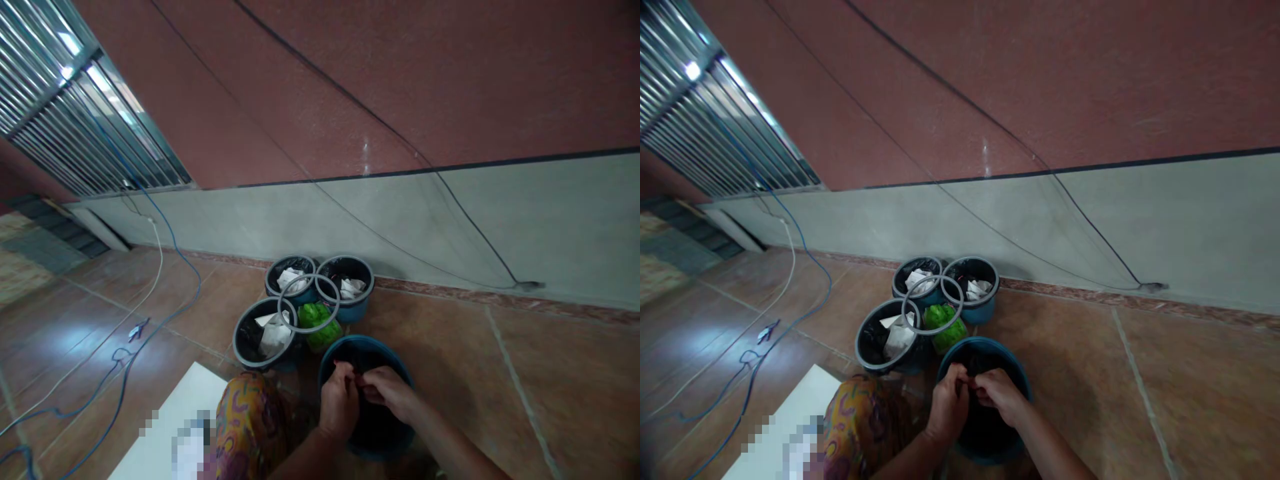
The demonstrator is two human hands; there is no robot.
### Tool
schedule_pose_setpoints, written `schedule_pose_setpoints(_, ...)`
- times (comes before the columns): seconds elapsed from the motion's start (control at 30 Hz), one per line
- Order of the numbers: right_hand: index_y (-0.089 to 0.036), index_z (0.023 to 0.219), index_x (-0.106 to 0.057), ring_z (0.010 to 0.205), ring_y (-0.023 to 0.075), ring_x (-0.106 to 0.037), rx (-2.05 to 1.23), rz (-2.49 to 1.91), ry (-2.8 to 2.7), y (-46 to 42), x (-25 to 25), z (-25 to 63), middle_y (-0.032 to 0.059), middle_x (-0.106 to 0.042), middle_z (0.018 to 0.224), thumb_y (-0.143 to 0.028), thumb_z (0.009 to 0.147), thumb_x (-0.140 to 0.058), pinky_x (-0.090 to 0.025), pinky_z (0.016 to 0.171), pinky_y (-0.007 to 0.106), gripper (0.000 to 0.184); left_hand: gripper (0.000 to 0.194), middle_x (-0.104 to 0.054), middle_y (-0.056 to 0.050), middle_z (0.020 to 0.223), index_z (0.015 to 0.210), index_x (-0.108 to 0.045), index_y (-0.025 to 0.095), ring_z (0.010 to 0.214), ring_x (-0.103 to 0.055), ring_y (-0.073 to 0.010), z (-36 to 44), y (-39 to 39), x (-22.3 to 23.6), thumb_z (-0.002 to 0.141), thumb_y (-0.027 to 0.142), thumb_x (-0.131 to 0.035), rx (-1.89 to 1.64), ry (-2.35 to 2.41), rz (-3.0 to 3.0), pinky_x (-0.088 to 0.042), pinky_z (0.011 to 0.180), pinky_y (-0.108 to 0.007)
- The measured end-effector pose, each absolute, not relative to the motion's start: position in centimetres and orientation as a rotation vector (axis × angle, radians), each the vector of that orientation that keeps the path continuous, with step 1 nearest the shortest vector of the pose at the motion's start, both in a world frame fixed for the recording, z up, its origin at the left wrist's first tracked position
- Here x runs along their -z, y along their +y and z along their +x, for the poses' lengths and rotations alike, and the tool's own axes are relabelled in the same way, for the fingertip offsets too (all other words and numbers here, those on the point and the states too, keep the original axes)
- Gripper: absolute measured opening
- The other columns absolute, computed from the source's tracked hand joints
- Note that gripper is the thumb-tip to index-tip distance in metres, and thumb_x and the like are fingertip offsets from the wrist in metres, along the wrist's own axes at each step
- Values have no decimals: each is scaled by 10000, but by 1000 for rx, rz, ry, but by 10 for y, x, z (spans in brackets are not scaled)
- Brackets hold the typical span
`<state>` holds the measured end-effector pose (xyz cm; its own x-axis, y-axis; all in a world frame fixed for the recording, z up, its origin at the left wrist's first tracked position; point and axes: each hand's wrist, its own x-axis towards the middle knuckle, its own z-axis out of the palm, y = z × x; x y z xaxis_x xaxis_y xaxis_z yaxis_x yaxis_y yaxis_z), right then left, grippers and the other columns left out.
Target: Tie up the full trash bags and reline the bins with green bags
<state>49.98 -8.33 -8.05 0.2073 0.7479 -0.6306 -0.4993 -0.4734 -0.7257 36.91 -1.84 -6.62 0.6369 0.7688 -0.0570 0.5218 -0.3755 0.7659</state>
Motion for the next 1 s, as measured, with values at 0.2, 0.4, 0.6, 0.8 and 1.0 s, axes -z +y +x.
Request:
schedule_pose_setpoints(0.2, -196, 553, -499, 605, 103, -521, -1473, -1476, -347, -83, 80, 500, -37, -512, 578, -300, 607, -564, -398, 614, 227, 133, 161, -653, -68, 924, 802, -611, 200, 883, -616, -195, 372, -22, 75, 772, 71, -519, -414, 912, 2153, -458, 798, -294)
schedule_pose_setpoints(0.4, -203, 521, -487, 530, 89, -380, -1392, -1599, -567, -83, 84, 507, -63, -398, 516, -301, 612, -538, -322, 568, 237, 144, 207, -647, -76, 881, 725, -595, 195, 851, -613, -181, 368, -13, 81, 830, 83, -457, -471, 928, 2098, -450, 784, -282)
schedule_pose_setpoints(0.6, -213, 416, -449, 437, 95, -306, -1053, -2075, -828, -82, 99, 519, -54, -294, 419, -206, 660, -533, -195, 501, 285, 258, 215, -602, -52, 805, 663, -531, 192, 777, -571, -162, 355, -11, 84, 774, 30, -445, -452, 1046, 2081, -405, 708, -260)
schedule_pose_setpoints(0.8, -190, 614, -647, 536, 140, -535, -988, -2220, -854, -86, 106, 526, -4, -546, 517, -153, 681, -561, -329, 532, 257, 114, 182, -602, -60, 837, 733, -570, 174, 794, -574, -178, 352, -8, 90, 732, 22, -469, -252, 1166, 2084, -410, 719, -283)
schedule_pose_setpoints(1.0, -108, 1281, -558, 1036, 286, -656, -749, -2384, -1016, -90, 108, 524, 203, -606, 1249, -77, 561, -632, -484, 847, 348, 724, 823, -498, -170, 1381, 1354, -460, 98, 1268, -505, -253, 348, -7, 96, 548, -26, -565, -124, 1170, 1921, -367, 1080, -309)
